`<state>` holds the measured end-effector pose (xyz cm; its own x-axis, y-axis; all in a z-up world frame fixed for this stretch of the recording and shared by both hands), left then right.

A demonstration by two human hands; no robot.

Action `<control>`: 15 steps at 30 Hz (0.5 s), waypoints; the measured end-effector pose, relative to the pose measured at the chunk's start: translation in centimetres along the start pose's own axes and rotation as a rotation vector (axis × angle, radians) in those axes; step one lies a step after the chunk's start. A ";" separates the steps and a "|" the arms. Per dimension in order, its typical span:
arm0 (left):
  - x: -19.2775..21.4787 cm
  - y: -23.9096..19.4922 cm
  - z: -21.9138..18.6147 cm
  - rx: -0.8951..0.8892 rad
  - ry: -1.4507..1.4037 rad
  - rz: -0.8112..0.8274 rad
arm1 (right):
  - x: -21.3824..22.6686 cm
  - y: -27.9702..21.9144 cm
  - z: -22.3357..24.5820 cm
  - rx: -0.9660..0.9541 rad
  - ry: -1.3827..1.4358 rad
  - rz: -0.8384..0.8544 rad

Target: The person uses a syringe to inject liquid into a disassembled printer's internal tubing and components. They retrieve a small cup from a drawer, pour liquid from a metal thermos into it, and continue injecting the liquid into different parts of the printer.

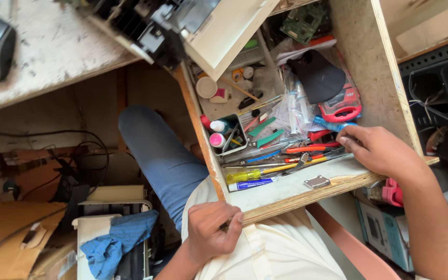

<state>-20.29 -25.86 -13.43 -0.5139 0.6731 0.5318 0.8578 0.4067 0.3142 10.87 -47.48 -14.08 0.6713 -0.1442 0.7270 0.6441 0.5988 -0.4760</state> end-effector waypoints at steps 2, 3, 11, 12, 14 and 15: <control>0.0 -0.5 -0.1 -0.011 0.028 -0.008 | 0.0 -0.4 0.5 0.024 -0.055 -0.004; 0.0 -0.7 -0.3 -0.012 0.028 -0.019 | 0.0 -0.7 0.9 0.036 -0.081 -0.008; -0.6 -0.5 -0.7 -0.099 0.073 -0.075 | -0.5 4.2 10.8 0.910 -0.360 -0.085; -0.5 -0.5 -0.7 -0.097 0.077 -0.073 | -0.9 5.7 12.2 1.071 -0.417 -0.136; -0.4 -0.5 -0.7 -0.092 0.082 -0.073 | -2.2 9.2 15.0 1.248 -0.532 -0.208; -0.3 -0.5 -0.7 -0.084 0.085 -0.074 | -3.2 10.8 16.3 1.264 -0.588 -0.227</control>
Point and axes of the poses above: each hand's wrist, its own y-axis towards the middle knuckle, its own x-axis out of the back of the hand, z = x × y, the point moved 2 cm from there along y, towards the middle knuckle, and after that the axes turned 10 degrees about y, right-handed, at the moved point
